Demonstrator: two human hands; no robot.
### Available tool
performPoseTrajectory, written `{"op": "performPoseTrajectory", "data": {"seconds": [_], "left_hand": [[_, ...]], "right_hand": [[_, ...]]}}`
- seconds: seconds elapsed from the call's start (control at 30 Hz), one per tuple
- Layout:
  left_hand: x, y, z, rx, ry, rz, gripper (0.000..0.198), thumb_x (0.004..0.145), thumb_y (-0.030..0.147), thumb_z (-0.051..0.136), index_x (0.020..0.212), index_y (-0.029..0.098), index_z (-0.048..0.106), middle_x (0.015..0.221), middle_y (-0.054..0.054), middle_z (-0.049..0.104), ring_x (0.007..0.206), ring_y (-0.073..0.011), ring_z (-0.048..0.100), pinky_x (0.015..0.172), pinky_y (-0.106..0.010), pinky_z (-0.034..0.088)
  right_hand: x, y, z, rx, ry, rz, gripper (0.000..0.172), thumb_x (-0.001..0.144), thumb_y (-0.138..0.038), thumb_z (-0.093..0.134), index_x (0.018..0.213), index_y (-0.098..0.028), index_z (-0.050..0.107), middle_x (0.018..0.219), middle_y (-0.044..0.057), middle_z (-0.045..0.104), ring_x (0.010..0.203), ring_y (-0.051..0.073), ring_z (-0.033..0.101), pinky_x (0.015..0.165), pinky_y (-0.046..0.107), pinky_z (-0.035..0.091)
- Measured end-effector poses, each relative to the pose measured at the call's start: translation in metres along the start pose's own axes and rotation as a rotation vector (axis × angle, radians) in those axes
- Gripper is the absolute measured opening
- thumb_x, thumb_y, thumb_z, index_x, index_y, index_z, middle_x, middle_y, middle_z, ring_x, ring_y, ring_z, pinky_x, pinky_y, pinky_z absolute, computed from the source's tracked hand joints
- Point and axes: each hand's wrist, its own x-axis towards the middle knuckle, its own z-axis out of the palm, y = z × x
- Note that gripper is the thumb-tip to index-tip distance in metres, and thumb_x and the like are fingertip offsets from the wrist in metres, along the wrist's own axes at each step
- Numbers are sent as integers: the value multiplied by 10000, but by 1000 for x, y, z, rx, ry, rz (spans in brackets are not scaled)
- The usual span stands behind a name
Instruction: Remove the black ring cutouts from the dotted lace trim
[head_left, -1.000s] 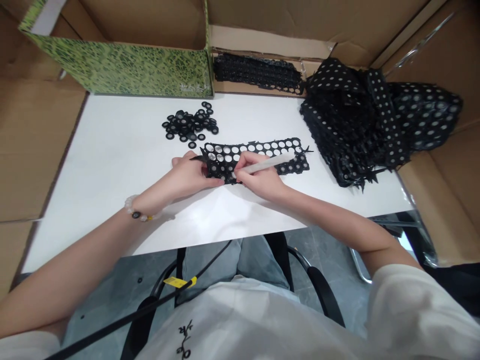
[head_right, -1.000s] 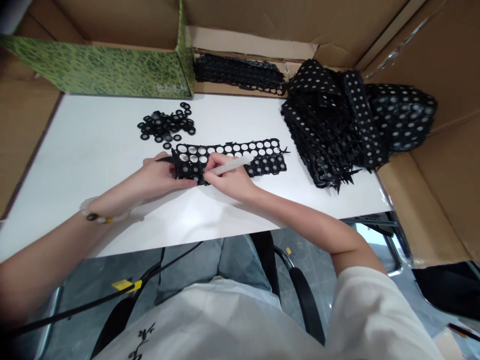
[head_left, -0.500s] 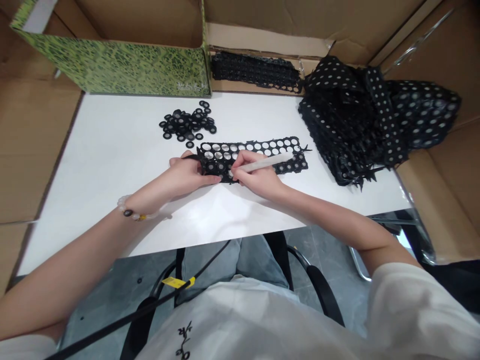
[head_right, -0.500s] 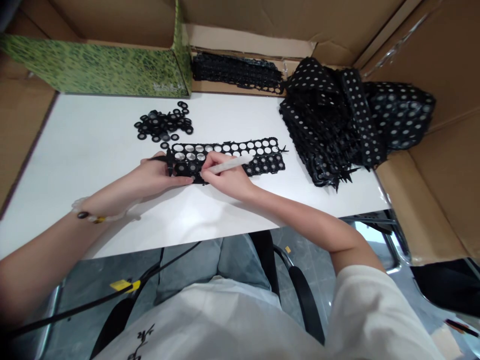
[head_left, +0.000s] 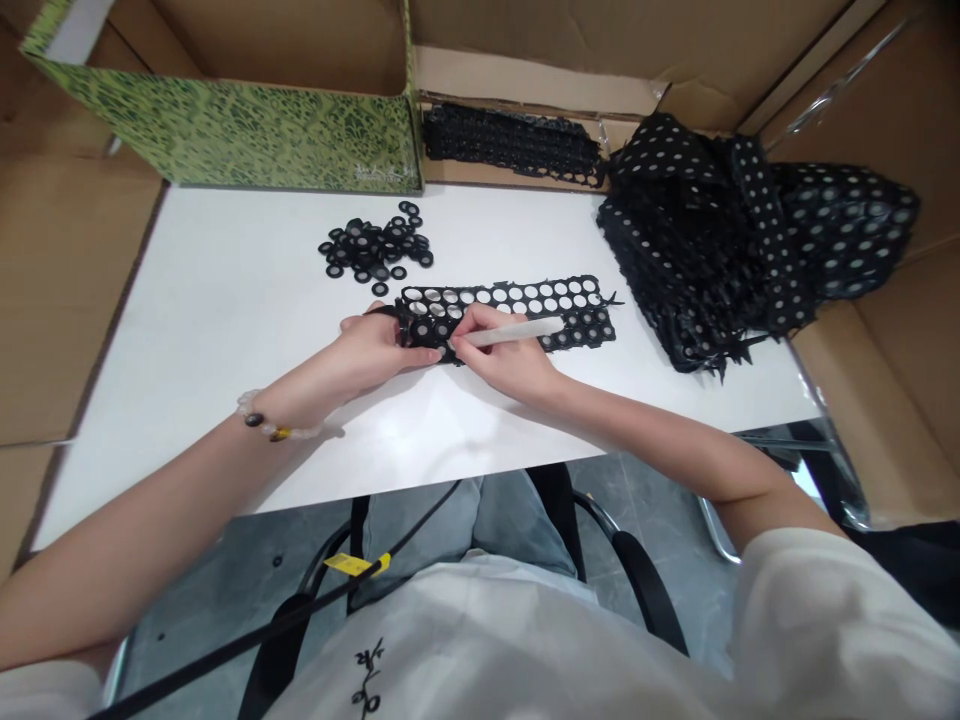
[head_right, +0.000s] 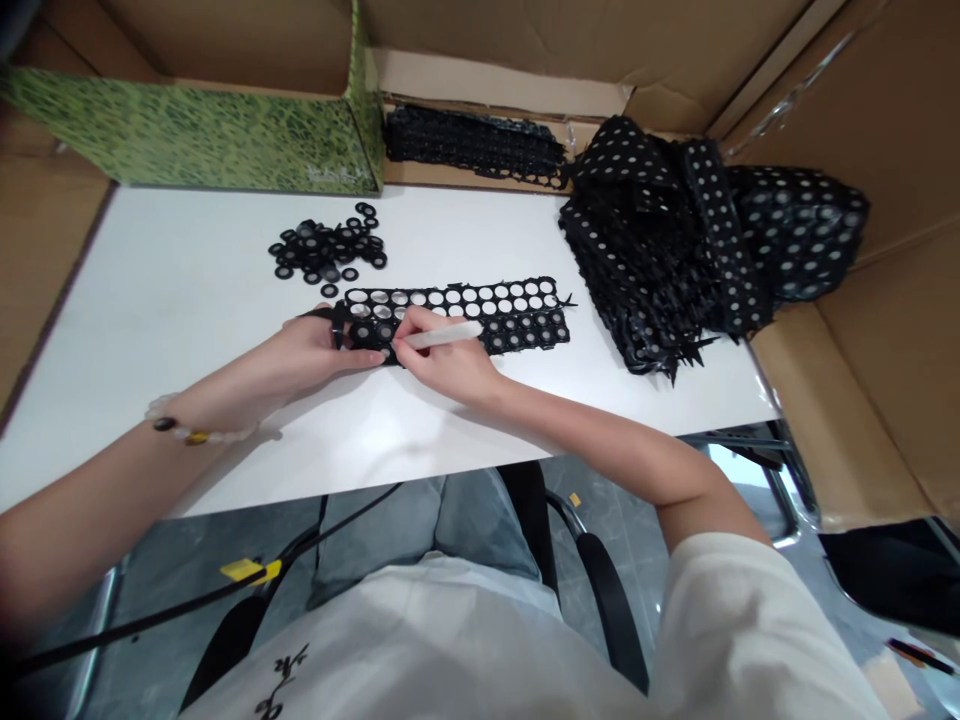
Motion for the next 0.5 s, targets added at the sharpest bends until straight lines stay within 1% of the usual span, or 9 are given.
{"op": "performPoseTrajectory", "data": {"seconds": [0.1,0.13,0.2,0.3,0.37,0.43,0.5], "left_hand": [[4,-7,-3,111,5,36,382,798,582,663,859,215,753,1117,-106,754,1129,-363,649,1030,-452,486],[5,-9,-4,144,0,56,389,806,588,655,862,216,753,1115,-110,755,1146,-371,645,1043,-456,480],[5,-10,-6,187,-17,93,372,826,574,639,851,216,739,1049,-108,764,1150,-378,652,1051,-452,474],[4,-3,-4,204,-21,97,361,835,559,645,855,209,728,968,-106,769,1111,-382,667,1045,-465,471],[3,4,0,194,-10,66,420,825,591,677,937,191,746,996,-124,776,1118,-402,658,1072,-509,445],[3,9,6,167,25,63,501,826,604,699,1090,183,756,1122,-145,778,1227,-434,604,1128,-564,383],[4,10,11,137,54,82,535,831,578,717,1206,197,744,1258,-146,756,1342,-449,519,1172,-594,321]], "right_hand": [[0,2,-4,53,-30,12,122,855,-306,640,776,-225,596,757,7,703,703,166,616,680,314,450],[0,3,-7,100,-29,34,117,844,-305,648,775,-226,596,756,5,705,694,165,617,665,310,456],[0,6,-13,205,1,97,90,816,-279,650,775,-230,586,728,-6,695,639,153,598,612,299,456],[-2,11,-20,268,17,148,72,776,-233,642,755,-232,573,685,-20,675,575,139,569,562,290,444],[-4,14,-22,251,-2,119,67,772,-224,641,744,-229,581,692,-16,682,594,143,583,581,295,453],[-6,15,-21,209,3,76,65,780,-225,640,740,-227,590,704,-11,691,624,150,595,612,302,457],[-7,15,-20,163,22,43,76,788,-229,643,732,-225,592,700,-11,689,636,153,597,626,305,450]]}}
